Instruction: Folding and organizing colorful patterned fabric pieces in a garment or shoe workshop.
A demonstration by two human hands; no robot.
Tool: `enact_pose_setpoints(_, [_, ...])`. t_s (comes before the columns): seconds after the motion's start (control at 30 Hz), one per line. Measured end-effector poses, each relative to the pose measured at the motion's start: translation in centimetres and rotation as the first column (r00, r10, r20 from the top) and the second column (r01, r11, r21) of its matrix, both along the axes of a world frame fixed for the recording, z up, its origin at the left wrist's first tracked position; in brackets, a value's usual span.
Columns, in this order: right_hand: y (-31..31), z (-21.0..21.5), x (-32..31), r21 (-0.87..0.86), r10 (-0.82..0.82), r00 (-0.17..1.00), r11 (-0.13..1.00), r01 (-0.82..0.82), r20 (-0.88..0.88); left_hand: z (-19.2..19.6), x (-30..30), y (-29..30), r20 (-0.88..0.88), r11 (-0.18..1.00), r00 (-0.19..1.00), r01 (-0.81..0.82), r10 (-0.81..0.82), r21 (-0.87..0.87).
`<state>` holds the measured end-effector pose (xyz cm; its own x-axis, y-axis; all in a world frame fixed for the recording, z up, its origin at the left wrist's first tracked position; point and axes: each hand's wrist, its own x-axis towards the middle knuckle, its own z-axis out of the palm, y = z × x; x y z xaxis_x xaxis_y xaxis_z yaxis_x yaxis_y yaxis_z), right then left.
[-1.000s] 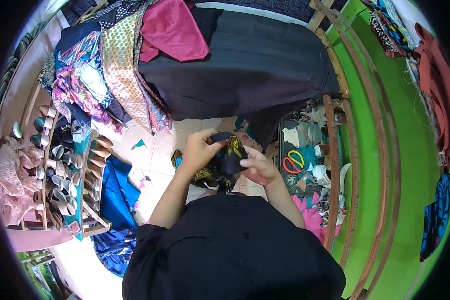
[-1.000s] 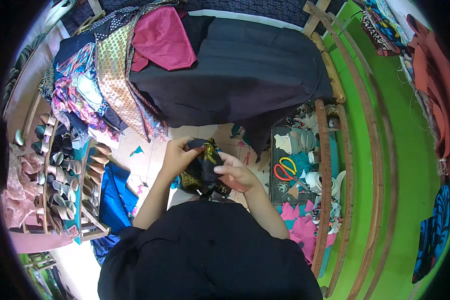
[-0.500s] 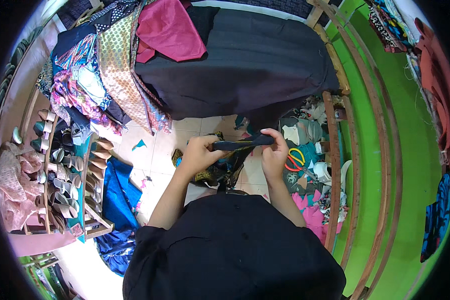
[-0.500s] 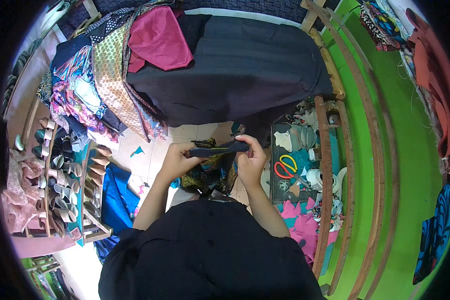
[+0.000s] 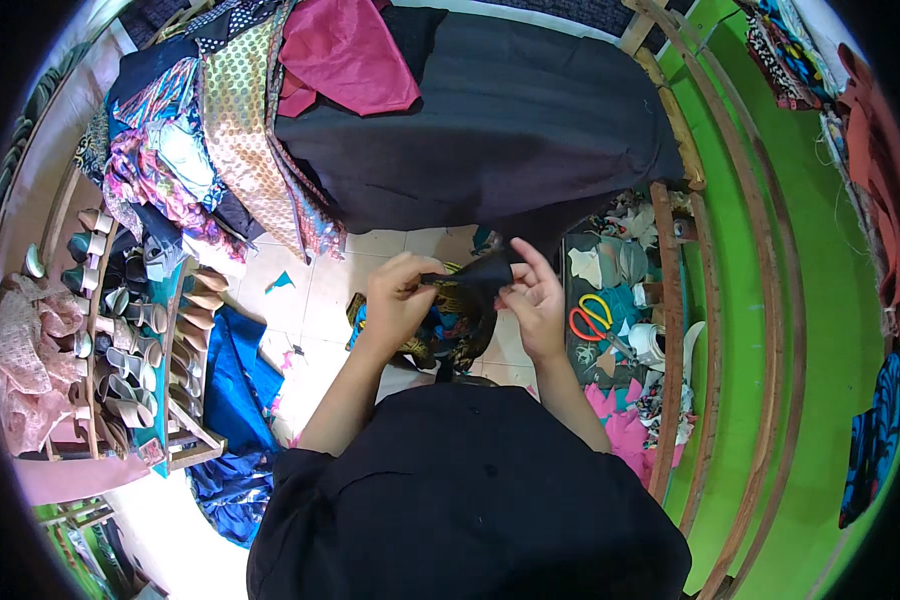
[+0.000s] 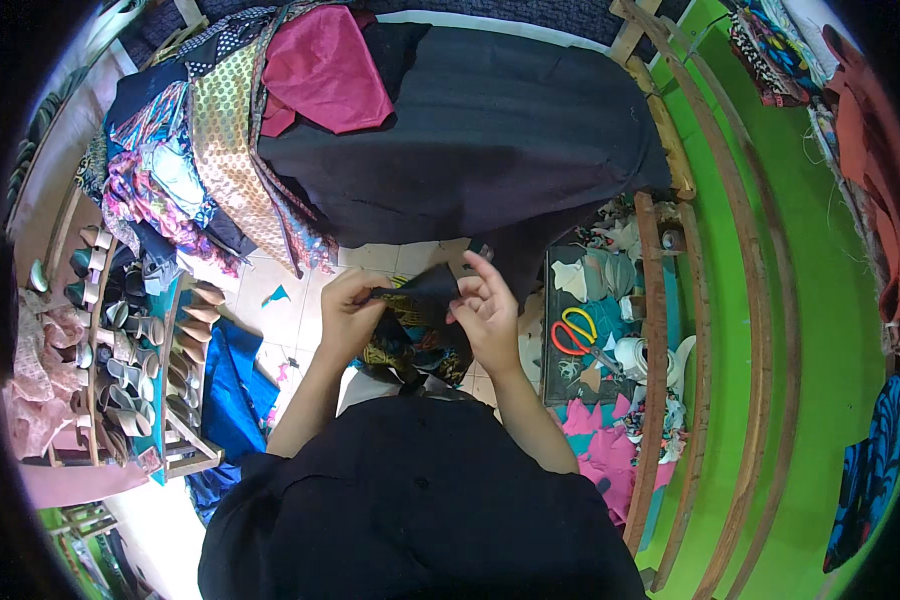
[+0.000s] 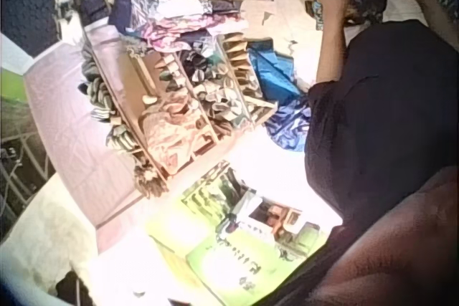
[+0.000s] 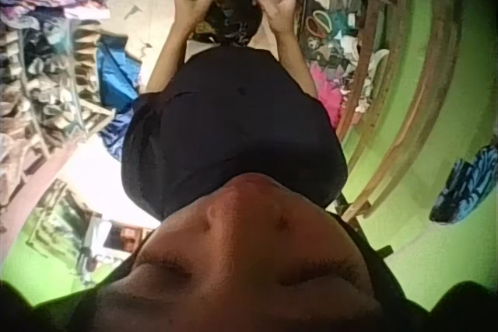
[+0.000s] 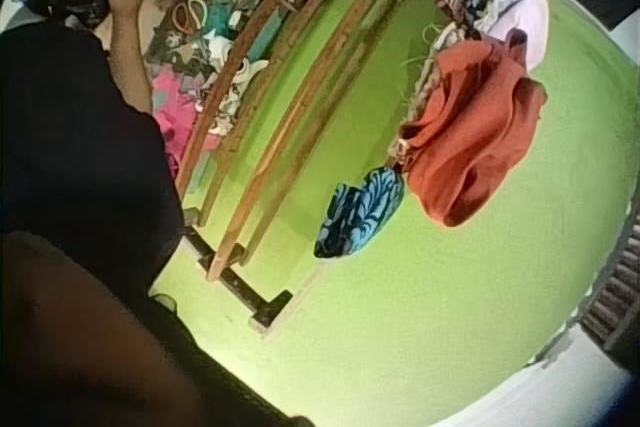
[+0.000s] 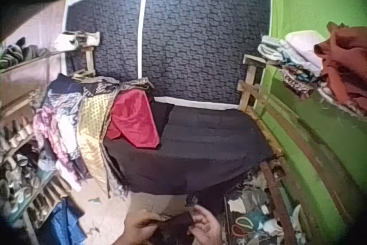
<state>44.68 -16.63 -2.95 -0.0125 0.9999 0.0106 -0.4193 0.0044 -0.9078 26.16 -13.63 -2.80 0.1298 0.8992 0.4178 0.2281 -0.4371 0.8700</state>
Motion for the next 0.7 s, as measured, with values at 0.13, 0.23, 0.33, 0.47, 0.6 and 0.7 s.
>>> enact_pose_setpoints(0.13, [0.0, -0.5, 0.3, 0.157, 0.168, 0.967, 0.967, -0.199, 0.191, 0.6, 0.4, -0.2, 0.059, 0.996, 0.998, 0.011, -0.006, -0.085])
enact_pose_setpoints(0.23, [0.4, 1.0, 0.7, 0.117, 0.138, 0.926, 0.975, -0.190, 0.351, 0.3, 0.8, -0.1, 0.103, 0.987, 0.989, 0.115, -0.103, -0.112])
enact_pose_setpoints(0.33, [2.2, 0.7, 1.4, 0.131, -0.283, 0.958, 0.953, 0.273, 0.057, 2.4, 0.7, -0.3, -0.101, 0.960, 0.986, 0.099, -0.129, -0.263])
enact_pose_setpoints(0.47, [2.6, 4.1, 3.4, 0.092, -0.271, 0.948, 0.953, 0.289, -0.168, 1.8, -2.8, 0.8, 0.151, 0.832, 0.905, 0.426, -0.398, -0.355])
enact_pose_setpoints(0.6, [3.4, 2.4, -0.3, 0.261, 0.140, 0.783, 0.894, -0.363, 0.606, 3.7, -1.6, 0.8, 0.348, 0.726, 0.770, 0.630, -0.536, -0.276])
enact_pose_setpoints(0.7, [4.4, 0.8, -3.0, 0.064, 0.408, 0.702, 0.839, -0.541, 0.584, 5.7, -1.2, 0.8, 0.231, 0.758, 0.829, 0.559, -0.509, -0.335])
